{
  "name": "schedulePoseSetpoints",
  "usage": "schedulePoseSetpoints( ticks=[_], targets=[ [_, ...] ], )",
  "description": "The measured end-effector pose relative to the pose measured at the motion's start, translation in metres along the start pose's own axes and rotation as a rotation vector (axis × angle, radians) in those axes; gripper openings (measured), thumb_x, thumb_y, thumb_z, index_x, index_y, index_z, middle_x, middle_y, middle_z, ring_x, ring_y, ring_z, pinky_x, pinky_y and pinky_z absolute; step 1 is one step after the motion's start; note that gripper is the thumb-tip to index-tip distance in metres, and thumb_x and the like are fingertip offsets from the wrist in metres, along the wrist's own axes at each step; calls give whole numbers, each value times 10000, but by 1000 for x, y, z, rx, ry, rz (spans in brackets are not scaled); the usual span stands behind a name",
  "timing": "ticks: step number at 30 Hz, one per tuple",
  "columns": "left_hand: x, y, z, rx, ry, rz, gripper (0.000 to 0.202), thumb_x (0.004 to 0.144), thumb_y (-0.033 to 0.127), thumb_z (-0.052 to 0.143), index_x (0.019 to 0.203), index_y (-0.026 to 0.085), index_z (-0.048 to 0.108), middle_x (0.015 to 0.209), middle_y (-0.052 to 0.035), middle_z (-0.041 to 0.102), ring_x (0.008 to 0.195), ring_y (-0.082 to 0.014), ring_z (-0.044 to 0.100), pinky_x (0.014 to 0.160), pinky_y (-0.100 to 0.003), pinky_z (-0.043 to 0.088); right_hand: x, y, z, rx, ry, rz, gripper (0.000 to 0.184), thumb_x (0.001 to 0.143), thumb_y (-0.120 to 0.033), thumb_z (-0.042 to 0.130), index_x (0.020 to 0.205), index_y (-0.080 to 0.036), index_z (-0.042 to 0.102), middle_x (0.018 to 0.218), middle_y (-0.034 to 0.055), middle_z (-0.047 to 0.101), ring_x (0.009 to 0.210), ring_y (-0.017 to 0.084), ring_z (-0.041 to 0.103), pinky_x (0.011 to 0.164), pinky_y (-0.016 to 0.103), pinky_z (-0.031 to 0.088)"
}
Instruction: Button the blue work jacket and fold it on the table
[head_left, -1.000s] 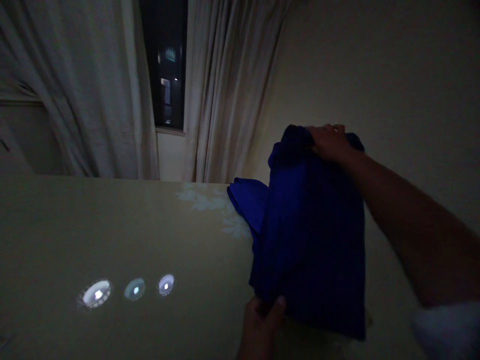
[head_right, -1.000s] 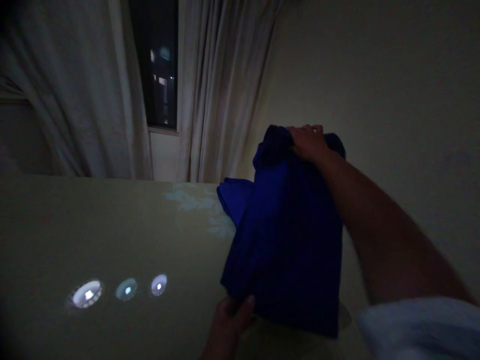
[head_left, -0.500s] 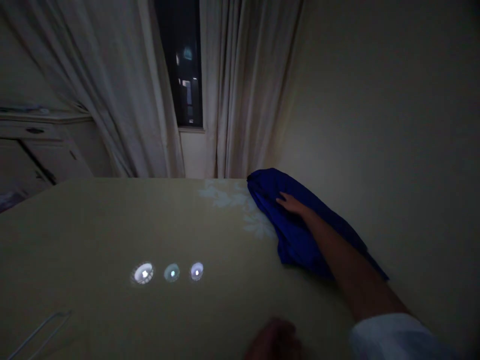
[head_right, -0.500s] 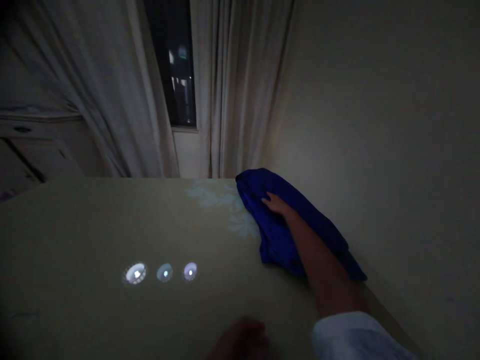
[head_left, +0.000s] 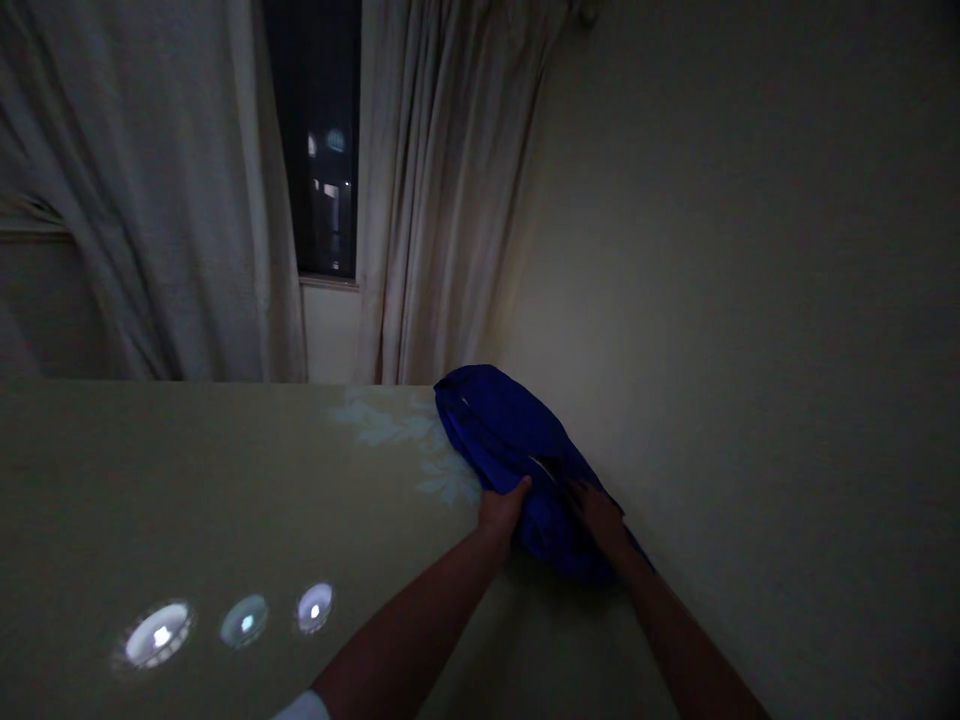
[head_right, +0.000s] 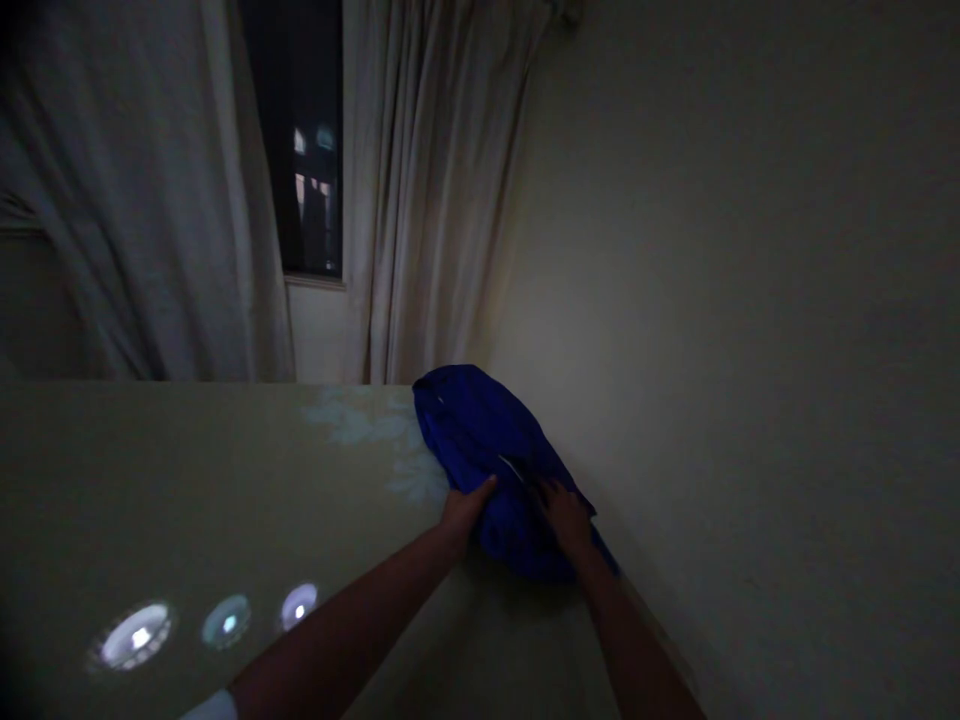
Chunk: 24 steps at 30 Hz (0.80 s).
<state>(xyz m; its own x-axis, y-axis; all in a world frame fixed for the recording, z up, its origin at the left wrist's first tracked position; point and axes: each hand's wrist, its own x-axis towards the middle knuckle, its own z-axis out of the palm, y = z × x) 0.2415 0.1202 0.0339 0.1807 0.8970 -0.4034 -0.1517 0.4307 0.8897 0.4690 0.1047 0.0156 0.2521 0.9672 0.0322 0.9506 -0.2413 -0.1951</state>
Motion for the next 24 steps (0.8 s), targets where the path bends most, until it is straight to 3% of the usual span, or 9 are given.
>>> schedulePoseSetpoints(
  ticks=[3, 5, 10, 12, 14, 17, 19, 21, 24],
  targets=[
    [-6, 11, -23, 64, -17, -70, 686, 775, 324, 816, 1367, 47, 609, 1292, -240, 721, 1122, -318, 742, 937, -376, 617, -27, -44, 0, -125, -20, 45, 483, 1057, -455, 440, 1472, -273, 606, 1445, 194, 612, 1287, 372, 614, 1056, 551, 481],
    [-18, 20, -70, 110, -43, -100, 628, 745, 300, 823, 1298, 53, 654, 1192, -223, 765, 1022, -313, 772, 883, -377, 634, -58, -73, -5, -93, -69, -35, 517, 1042, -510, 466, 1463, -252, 618, 1317, 207, 676, 1250, 364, 630, 1062, 520, 476],
    [-44, 73, -282, 483, -272, -80, 618, 622, 535, 870, 1066, 125, 743, 990, -139, 816, 919, -335, 780, 853, -423, 639, -163, -124, -17, 335, -393, -555, 693, 927, -688, 613, 1529, -350, 550, 1427, 120, 654, 1291, 351, 617, 1119, 467, 463],
    [-57, 103, -359, 838, -66, 69, 586, 629, 533, 820, 1049, 133, 741, 987, -136, 814, 976, -365, 766, 927, -465, 615, -185, -131, -23, 478, -456, -672, 676, 937, -667, 626, 1551, -415, 502, 1500, 64, 610, 1335, 320, 595, 1146, 451, 452],
    [-84, 120, -397, 1128, 321, 317, 595, 762, 520, 653, 1193, 114, 708, 1113, -169, 790, 1132, -396, 717, 1056, -533, 540, -179, -133, -27, 496, -314, -633, 701, 931, -653, 649, 1568, -421, 473, 1573, 58, 537, 1418, 321, 521, 1209, 481, 383],
    [-142, 91, -369, 1345, 486, 602, 619, 936, 466, 425, 1419, 125, 609, 1401, -171, 676, 1329, -367, 611, 1187, -541, 426, -125, -137, -20, 429, -94, -529, 876, 850, -693, 721, 1607, -374, 420, 1712, 89, 303, 1543, 363, 338, 1260, 547, 280],
    [-173, 41, -315, 1410, 230, 649, 630, 954, 495, 493, 1536, 256, 522, 1563, -109, 555, 1447, -364, 502, 1253, -590, 314, -80, -148, -7, 356, -69, -494, 991, 792, -729, 750, 1631, -372, 364, 1757, 101, 147, 1576, 396, 249, 1246, 601, 266],
    [-188, -11, -265, 1457, -123, 555, 720, 906, 432, 627, 1594, 391, 415, 1675, -95, 369, 1532, -462, 333, 1207, -787, 187, -44, -163, 6, 241, -56, -466, 1007, 775, -749, 748, 1630, -397, 351, 1761, 105, 120, 1580, 425, 219, 1216, 672, 249],
    [-179, -48, -242, 1444, -185, 469, 848, 872, 348, 709, 1613, 455, 311, 1720, -116, 183, 1562, -510, 177, 1138, -884, 83, -15, -185, 22, 99, -53, -430, 903, 832, -757, 679, 1613, -428, 371, 1738, 102, 229, 1571, 433, 239, 1174, 723, 245]
  ],
)
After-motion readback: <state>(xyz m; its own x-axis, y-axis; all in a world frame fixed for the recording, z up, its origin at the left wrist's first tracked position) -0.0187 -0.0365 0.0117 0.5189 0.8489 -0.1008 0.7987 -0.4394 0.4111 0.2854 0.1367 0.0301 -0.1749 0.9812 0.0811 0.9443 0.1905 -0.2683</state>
